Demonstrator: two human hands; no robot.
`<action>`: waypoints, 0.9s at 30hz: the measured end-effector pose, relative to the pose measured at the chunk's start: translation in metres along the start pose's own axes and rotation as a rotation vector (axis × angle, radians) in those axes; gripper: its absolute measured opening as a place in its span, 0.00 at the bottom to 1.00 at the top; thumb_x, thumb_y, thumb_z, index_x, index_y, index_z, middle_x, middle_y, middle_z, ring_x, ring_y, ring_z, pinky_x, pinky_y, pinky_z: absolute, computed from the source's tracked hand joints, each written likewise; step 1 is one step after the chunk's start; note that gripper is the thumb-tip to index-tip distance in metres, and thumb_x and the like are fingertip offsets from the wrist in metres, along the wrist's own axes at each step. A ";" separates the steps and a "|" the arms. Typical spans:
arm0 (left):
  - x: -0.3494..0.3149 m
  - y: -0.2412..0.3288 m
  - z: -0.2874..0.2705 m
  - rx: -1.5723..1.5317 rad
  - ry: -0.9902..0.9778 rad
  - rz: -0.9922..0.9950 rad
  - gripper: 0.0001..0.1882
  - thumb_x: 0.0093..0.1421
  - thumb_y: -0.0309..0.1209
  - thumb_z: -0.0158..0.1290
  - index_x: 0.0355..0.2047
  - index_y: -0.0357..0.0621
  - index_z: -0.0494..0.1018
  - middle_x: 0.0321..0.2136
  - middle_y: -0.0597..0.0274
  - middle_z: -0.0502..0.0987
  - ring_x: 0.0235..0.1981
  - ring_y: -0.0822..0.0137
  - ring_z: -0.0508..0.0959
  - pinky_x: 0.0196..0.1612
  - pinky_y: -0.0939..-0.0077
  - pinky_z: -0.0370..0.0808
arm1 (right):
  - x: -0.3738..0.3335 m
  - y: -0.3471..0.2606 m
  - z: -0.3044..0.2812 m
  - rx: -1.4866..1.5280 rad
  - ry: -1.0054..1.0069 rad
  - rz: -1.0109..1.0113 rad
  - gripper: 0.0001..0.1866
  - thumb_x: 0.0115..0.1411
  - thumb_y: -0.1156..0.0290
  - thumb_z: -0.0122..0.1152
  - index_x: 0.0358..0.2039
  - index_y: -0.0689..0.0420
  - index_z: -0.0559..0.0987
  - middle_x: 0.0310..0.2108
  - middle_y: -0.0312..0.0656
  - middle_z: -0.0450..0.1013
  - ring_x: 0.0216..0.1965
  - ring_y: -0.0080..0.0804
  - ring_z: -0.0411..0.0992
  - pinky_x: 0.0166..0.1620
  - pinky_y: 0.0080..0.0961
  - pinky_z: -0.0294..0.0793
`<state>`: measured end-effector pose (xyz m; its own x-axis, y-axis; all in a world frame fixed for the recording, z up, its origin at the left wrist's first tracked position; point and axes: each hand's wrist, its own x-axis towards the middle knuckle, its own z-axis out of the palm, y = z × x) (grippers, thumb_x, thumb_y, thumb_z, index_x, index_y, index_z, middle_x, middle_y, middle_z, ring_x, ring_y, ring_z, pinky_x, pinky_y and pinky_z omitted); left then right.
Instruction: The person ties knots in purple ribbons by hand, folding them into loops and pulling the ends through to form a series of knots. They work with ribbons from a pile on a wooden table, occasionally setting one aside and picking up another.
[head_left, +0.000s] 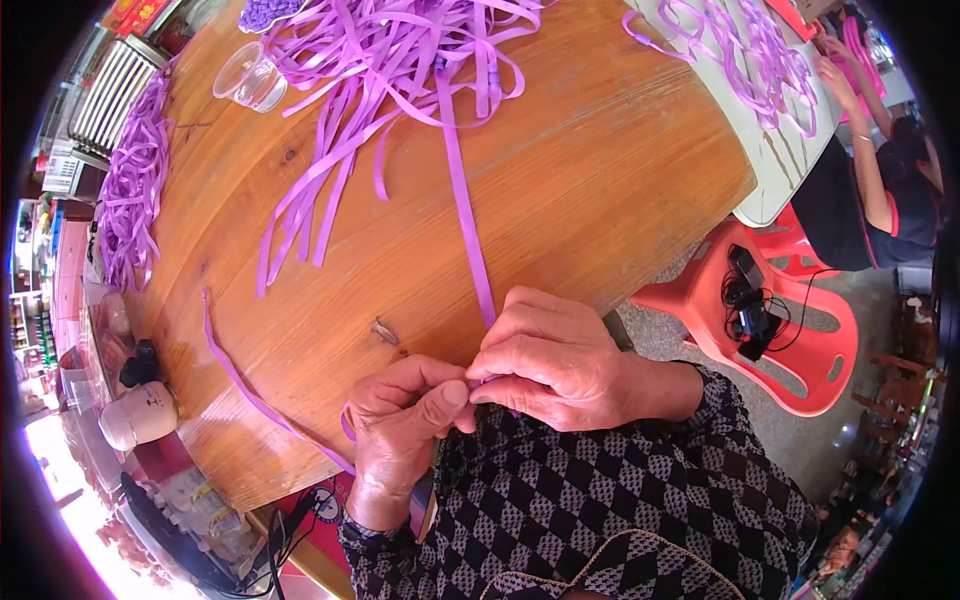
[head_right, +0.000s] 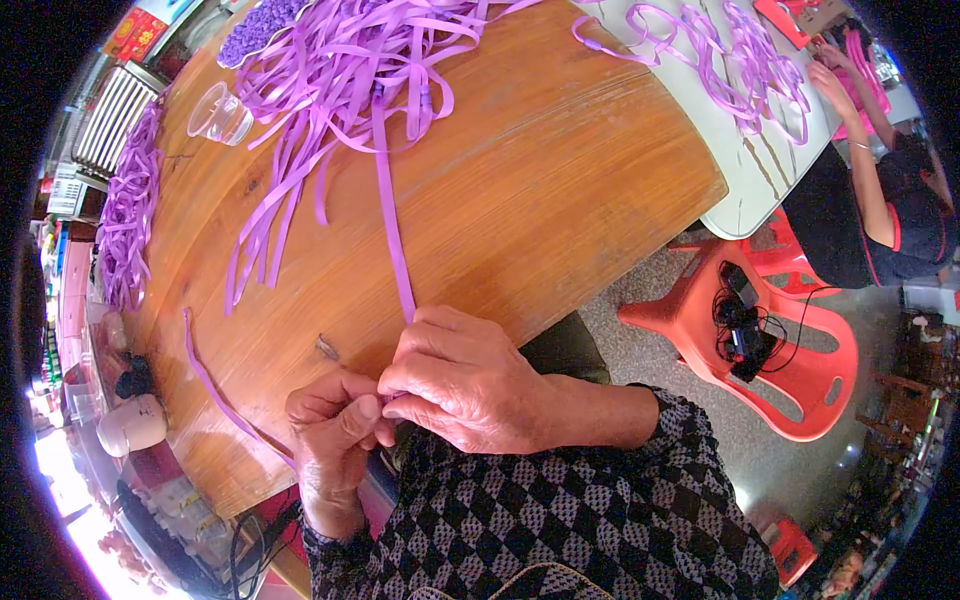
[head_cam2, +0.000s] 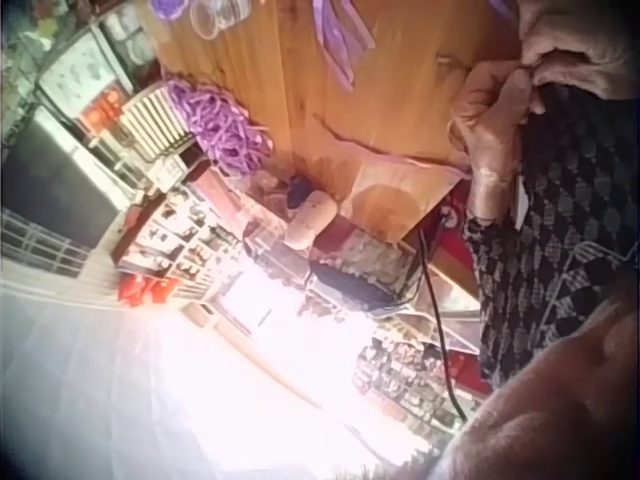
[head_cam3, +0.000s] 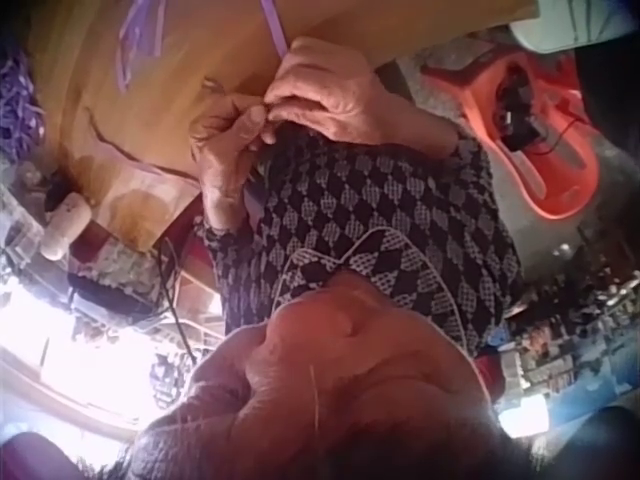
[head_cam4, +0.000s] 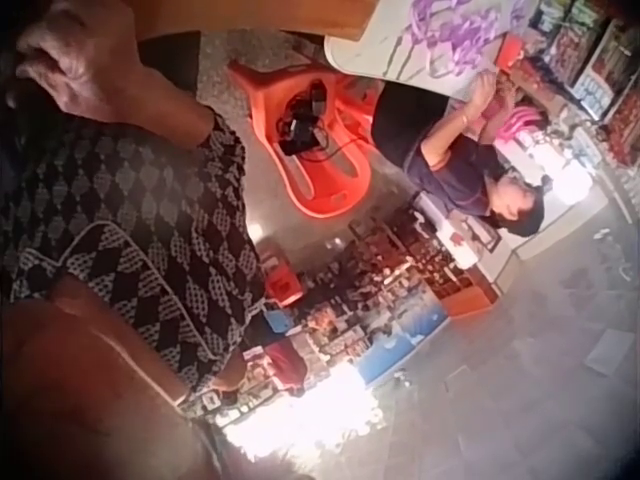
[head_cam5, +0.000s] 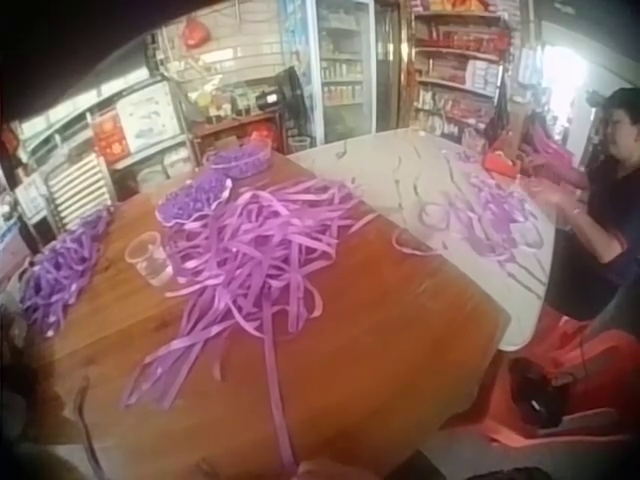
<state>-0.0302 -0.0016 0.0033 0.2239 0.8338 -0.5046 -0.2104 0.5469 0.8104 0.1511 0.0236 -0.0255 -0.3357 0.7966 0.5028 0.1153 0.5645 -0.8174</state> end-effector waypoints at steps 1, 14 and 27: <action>0.000 0.001 -0.001 0.000 -0.001 -0.002 0.09 0.52 0.27 0.60 0.29 0.32 0.74 0.20 0.63 0.76 0.19 0.78 0.72 0.21 0.90 0.64 | 0.000 0.001 -0.001 0.000 0.000 0.002 0.12 0.39 0.79 0.67 0.25 0.57 0.73 0.22 0.39 0.64 0.25 0.38 0.64 0.27 0.31 0.64; -0.002 0.006 -0.003 0.039 0.047 -0.040 0.08 0.48 0.22 0.62 0.28 0.30 0.77 0.23 0.60 0.78 0.24 0.77 0.74 0.28 0.86 0.70 | 0.001 -0.002 -0.008 0.000 -0.092 -0.082 0.18 0.38 0.78 0.70 0.32 0.62 0.75 0.27 0.40 0.70 0.24 0.35 0.66 0.26 0.28 0.66; 0.000 0.001 -0.003 -0.012 0.027 -0.013 0.08 0.48 0.23 0.61 0.28 0.30 0.76 0.23 0.59 0.78 0.24 0.76 0.74 0.28 0.86 0.71 | -0.001 0.004 0.000 0.026 -0.043 -0.134 0.19 0.38 0.79 0.70 0.33 0.63 0.76 0.26 0.39 0.71 0.23 0.35 0.67 0.25 0.28 0.66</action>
<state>-0.0337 -0.0009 0.0038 0.2004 0.8286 -0.5228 -0.2192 0.5580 0.8004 0.1518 0.0250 -0.0292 -0.3860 0.7044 0.5957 0.0424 0.6586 -0.7513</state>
